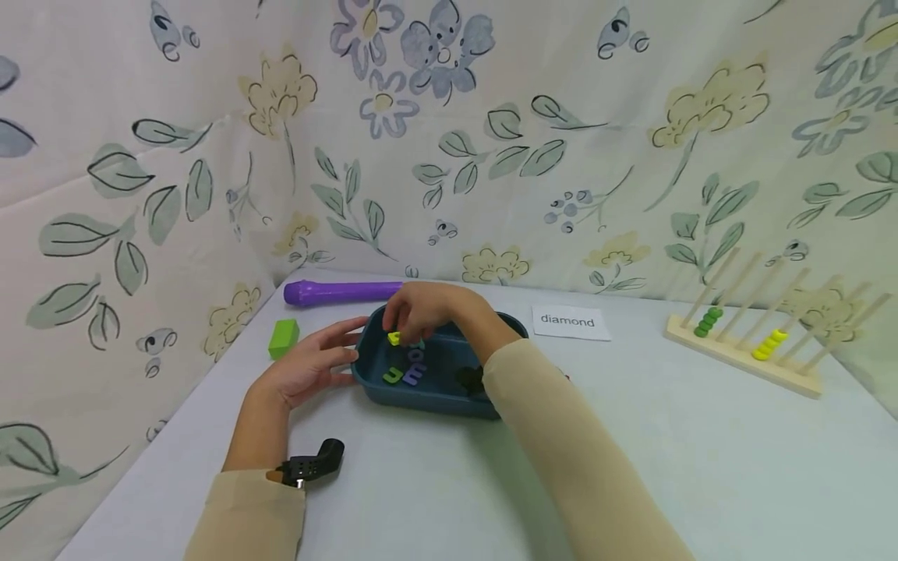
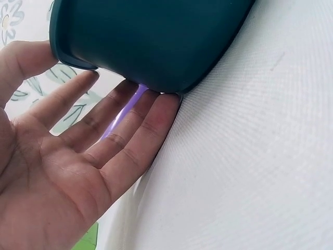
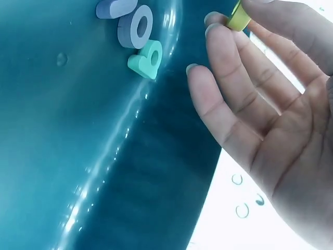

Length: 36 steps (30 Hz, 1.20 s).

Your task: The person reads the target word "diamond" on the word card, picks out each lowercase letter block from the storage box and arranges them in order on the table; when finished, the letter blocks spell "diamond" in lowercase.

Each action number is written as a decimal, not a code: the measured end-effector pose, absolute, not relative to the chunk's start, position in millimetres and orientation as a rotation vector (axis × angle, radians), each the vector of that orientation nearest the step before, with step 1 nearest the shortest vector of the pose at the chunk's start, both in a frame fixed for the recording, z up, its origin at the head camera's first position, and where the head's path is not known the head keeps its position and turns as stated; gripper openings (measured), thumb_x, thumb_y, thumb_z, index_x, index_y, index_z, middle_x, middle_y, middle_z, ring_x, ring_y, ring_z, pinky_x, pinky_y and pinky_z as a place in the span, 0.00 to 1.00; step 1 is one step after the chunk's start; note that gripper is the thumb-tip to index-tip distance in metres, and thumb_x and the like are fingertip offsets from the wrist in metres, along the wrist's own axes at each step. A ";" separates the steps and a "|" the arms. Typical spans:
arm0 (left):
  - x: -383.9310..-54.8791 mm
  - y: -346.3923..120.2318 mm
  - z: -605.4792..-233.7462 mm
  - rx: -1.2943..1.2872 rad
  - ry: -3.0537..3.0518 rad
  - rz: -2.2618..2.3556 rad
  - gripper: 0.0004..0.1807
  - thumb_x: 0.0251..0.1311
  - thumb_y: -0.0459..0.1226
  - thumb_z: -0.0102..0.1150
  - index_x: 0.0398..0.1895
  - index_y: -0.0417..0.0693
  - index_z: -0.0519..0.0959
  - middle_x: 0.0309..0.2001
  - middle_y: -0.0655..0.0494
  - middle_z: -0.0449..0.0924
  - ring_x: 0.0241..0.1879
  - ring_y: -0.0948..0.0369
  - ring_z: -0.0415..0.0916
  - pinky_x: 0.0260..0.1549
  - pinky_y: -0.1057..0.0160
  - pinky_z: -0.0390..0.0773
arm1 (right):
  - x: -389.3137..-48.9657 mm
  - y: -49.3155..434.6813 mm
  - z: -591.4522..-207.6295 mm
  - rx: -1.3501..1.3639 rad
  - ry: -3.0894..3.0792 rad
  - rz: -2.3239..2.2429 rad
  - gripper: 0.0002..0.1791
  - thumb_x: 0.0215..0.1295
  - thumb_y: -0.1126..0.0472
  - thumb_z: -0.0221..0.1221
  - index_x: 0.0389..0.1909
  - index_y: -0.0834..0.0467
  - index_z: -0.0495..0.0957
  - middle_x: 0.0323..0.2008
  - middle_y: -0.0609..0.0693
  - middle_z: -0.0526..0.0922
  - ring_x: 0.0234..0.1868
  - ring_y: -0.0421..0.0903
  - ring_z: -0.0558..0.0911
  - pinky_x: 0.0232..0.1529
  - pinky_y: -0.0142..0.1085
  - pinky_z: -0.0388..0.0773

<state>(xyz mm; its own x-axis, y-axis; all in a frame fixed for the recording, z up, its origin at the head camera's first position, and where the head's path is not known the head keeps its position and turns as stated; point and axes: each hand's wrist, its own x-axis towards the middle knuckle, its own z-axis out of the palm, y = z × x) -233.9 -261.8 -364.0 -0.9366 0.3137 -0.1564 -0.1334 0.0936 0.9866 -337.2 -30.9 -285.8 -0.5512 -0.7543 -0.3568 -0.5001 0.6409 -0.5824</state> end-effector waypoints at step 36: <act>-233.1 -261.5 -362.8 0.181 2.084 1.876 0.38 0.72 0.37 0.57 0.83 0.55 0.56 0.81 0.42 0.53 0.72 0.42 0.66 0.62 0.46 0.80 | -310.3 44.8 -252.1 -1.064 2.476 -0.852 0.14 0.66 0.62 0.67 0.52 0.54 0.86 0.48 0.47 0.88 0.52 0.45 0.84 0.56 0.38 0.83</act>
